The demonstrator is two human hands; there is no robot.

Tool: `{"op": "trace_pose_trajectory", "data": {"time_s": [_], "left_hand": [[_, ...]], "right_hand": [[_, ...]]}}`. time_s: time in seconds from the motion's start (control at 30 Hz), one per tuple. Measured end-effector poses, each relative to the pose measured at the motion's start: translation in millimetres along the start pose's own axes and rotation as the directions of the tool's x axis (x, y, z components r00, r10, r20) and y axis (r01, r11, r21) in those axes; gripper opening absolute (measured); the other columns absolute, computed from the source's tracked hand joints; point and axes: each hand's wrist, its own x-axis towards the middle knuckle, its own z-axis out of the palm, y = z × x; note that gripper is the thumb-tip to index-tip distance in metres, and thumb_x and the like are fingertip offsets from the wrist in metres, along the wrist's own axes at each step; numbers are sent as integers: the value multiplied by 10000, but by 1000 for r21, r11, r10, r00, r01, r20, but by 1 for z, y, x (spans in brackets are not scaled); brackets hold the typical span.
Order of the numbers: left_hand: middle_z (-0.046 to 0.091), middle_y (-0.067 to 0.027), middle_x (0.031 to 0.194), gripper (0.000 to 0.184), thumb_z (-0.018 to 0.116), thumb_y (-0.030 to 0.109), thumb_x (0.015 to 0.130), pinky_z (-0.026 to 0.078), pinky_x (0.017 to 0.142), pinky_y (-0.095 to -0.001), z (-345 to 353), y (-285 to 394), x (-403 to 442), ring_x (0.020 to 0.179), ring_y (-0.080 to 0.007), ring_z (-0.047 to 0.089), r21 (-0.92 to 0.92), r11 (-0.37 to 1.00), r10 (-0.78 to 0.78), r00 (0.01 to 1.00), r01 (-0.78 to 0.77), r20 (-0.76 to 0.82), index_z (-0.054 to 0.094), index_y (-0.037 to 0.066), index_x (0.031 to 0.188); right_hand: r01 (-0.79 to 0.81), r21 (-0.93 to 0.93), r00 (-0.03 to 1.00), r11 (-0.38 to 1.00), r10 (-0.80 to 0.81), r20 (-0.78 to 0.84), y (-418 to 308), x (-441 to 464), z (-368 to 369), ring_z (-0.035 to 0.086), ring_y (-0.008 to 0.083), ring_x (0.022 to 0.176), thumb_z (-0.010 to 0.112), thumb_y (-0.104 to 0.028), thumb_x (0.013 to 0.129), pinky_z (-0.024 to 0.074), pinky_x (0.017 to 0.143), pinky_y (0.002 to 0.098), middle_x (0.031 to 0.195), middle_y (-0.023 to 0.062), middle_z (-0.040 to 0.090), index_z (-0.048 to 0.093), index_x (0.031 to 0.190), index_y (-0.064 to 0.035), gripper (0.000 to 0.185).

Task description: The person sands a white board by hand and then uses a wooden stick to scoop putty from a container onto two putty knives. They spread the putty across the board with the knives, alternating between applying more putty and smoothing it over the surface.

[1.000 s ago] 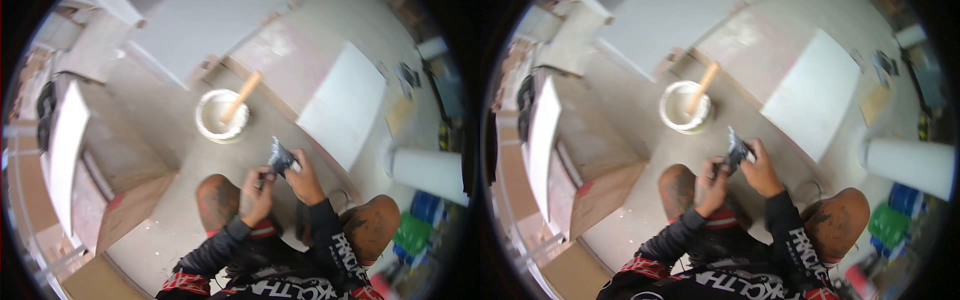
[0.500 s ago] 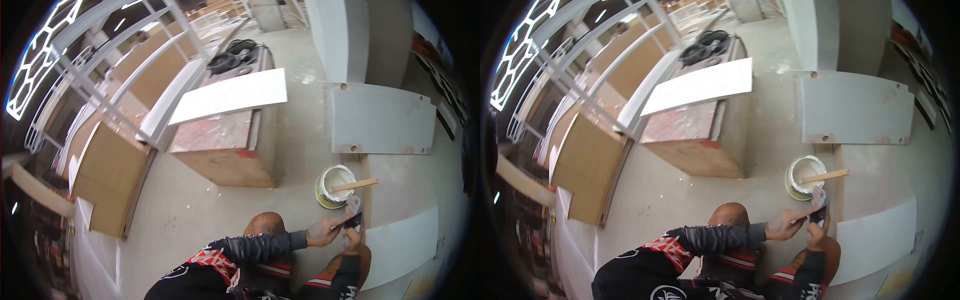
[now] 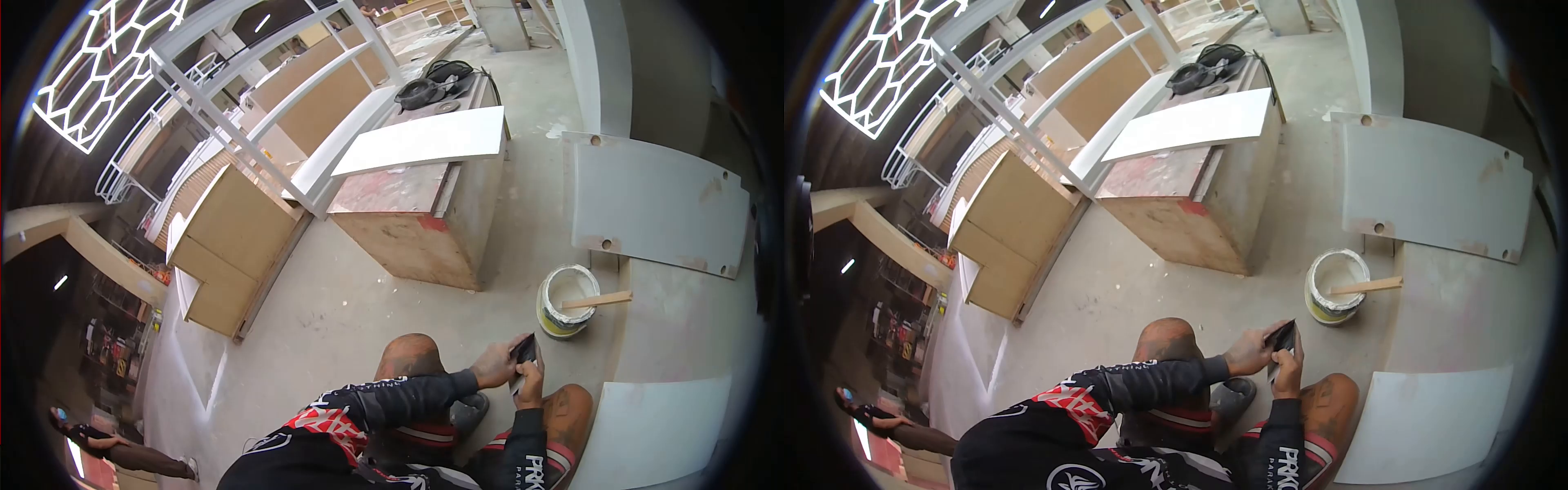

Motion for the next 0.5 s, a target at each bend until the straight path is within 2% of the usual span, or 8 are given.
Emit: {"op": "trace_pose_trajectory", "data": {"time_s": [0.07,0.13,0.2,0.23,0.27,0.3,0.37,0.5], "left_hand": [[574,-302,1212,562,504,13,879,488,927,-379,-5,0,-4,1093,-408,601,-35,987,156,988,-156,-9,432,97,1429],[554,-282,1285,545,466,-38,889,447,998,-367,-5,4,1,1189,-368,572,-127,876,461,885,-465,-61,455,96,1418],[544,-273,1305,550,470,-37,887,441,1006,-369,2,8,-3,1210,-370,555,-83,884,464,885,-459,47,454,100,1419],[534,-264,1325,554,474,-36,884,434,1014,-370,8,7,-7,1231,-371,538,-28,897,441,886,-442,142,453,103,1420],[590,-275,1221,562,487,-16,882,486,934,-387,23,0,0,1130,-386,601,43,855,518,850,-516,-97,450,124,1426],[623,-299,1087,560,499,5,875,524,823,-419,24,4,6,958,-404,662,62,934,358,920,-352,-161,464,135,1418],[629,-307,1005,539,499,17,873,531,733,-434,17,1,24,824,-425,668,14,957,290,944,-291,-156,489,132,1399],[653,-275,1035,499,509,25,890,525,820,-364,13,-1,21,945,-317,694,-133,939,308,947,-319,-97,510,111,1382]], "right_hand": [[-23,-244,1000,970,24,1,-22,-6,1,471,275,1279,431,-47,613,340,1102,360,1351,157,494,368,1438,41,832],[61,-89,998,994,-60,9,-32,-2,-10,469,289,1286,431,-49,618,334,1110,374,1363,166,491,366,1440,39,829],[139,143,988,980,-147,47,-37,4,-24,462,332,1302,435,-48,614,307,1137,421,1387,187,487,369,1439,37,832],[156,13,986,988,-156,57,-28,9,-28,455,326,1311,430,-38,596,303,1139,391,1382,185,495,363,1441,43,851],[201,-34,977,979,-198,84,-15,12,-30,466,303,1293,435,-37,595,319,1117,353,1368,170,503,363,1441,42,853],[253,-84,963,964,-242,118,-12,10,-25,477,281,1275,441,-36,593,334,1095,314,1354,156,511,364,1440,42,854],[173,-214,983,961,-181,-19,-16,-5,-8,488,203,1175,462,-28,580,378,992,248,1282,94,516,368,1439,33,866],[130,-96,992,987,-129,15,-36,0,-14,456,240,1262,440,-37,578,374,1047,291,1344,137,491,344,1448,38,878]]}}
